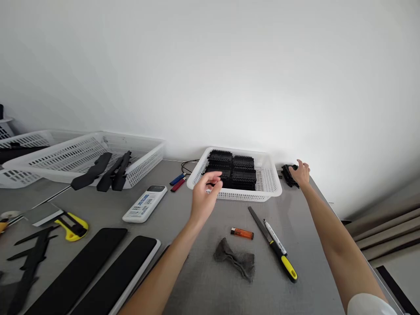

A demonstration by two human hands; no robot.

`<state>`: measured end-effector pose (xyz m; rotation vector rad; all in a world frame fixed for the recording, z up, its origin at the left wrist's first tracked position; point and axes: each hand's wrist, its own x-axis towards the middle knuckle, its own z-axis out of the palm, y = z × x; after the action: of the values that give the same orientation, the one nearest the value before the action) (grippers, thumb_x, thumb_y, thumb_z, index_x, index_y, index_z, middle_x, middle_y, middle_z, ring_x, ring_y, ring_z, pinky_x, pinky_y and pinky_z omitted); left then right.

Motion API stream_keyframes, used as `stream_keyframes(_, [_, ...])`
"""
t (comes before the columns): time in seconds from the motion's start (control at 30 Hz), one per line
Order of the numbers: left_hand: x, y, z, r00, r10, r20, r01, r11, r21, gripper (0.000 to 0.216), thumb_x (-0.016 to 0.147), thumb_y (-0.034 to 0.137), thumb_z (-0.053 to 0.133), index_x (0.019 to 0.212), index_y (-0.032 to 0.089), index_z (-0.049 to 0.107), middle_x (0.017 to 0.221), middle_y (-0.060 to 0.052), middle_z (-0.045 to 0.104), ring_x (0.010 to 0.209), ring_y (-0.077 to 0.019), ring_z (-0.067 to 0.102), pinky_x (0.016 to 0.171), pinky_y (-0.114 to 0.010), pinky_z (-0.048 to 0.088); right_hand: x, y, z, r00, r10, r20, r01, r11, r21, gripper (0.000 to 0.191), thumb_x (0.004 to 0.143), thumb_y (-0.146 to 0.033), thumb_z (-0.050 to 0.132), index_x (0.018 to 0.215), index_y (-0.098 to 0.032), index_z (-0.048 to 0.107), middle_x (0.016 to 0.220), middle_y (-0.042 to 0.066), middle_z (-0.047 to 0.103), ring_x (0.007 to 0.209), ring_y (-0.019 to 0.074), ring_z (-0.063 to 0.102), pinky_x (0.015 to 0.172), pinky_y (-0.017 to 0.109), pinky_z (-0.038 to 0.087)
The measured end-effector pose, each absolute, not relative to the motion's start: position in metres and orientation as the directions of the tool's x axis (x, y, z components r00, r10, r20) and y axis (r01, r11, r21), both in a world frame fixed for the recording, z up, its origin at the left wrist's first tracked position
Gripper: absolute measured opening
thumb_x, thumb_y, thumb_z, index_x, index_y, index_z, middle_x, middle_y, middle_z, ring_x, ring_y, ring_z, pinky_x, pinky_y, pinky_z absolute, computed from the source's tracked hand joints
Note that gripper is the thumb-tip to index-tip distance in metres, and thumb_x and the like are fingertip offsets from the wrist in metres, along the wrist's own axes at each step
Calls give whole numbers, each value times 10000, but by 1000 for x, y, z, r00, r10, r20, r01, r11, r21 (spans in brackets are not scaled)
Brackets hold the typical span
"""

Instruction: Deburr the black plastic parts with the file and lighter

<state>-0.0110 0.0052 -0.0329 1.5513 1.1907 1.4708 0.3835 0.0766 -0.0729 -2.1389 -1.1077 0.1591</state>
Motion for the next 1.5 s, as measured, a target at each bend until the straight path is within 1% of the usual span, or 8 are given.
stream_keyframes(0.2, [-41,-51,-55,-102,965,242,172,-223,960,312,767,483,673,949,232,708,1052,-82,711,958,-259,631,880,-365,500,418,78,-129,646,760,71,642,-491,-589,812,784,-644,620,1494,-309,412,1649,154,102,1477,461,186,1076,588,363])
stream_keyframes(0.33, [-48,-62,-74,-184,963,197,183,-163,969,346,759,501,681,957,218,704,1039,-82,707,907,-243,606,849,-352,496,412,90,-152,667,741,77,643,-520,-563,776,760,-607,666,1446,-308,462,1660,124,4,1478,473,137,1093,588,342])
stream_keyframes(0.53, [-53,-72,-80,-208,965,162,164,-129,978,303,759,486,691,932,238,704,1019,-64,703,913,-232,600,840,-329,494,407,94,-168,688,719,95,647,-550,-528,744,720,-397,715,1415,-316,462,1630,134,49,1393,453,297,1046,555,399])
stream_keyframes(0.83, [-59,-92,-87,-221,968,118,152,-86,985,301,731,482,698,888,226,711,975,-74,721,852,-232,628,793,-339,519,402,64,-172,713,690,124,638,-565,-523,717,692,-404,707,1366,-321,477,1598,124,92,1346,446,336,1034,569,393])
stream_keyframes(0.93, [-61,-103,-96,-199,974,110,166,-77,983,306,745,488,681,898,224,713,964,-71,729,830,-226,634,770,-333,518,400,43,-176,731,668,140,622,-568,-539,686,710,-442,696,1351,-316,487,1598,121,95,1381,467,277,1079,596,327])
stream_keyframes(1.07, [-67,-125,-111,-98,990,105,295,-72,953,297,796,476,638,944,234,727,981,-76,738,837,-242,648,805,-369,522,399,19,-178,746,642,174,606,-549,-575,582,811,-549,584,1326,-286,516,1589,137,139,1414,470,221,1127,615,230])
stream_keyframes(1.3, [-91,-165,-138,-28,976,217,552,-165,817,236,869,404,556,985,274,715,1078,-78,721,1066,-296,660,959,-448,506,405,-1,-169,720,639,272,628,-432,-647,533,844,-525,546,1288,-230,544,1527,179,262,1400,404,272,1083,506,343])
stream_keyframes(1.5, [-124,-177,-154,-76,941,330,779,-151,609,383,888,407,515,1205,228,635,1210,-134,669,1191,-344,605,1008,-493,491,400,-14,-162,700,576,421,654,-281,-702,497,873,-531,540,1237,-197,605,1522,178,291,1433,363,262,1104,477,338])
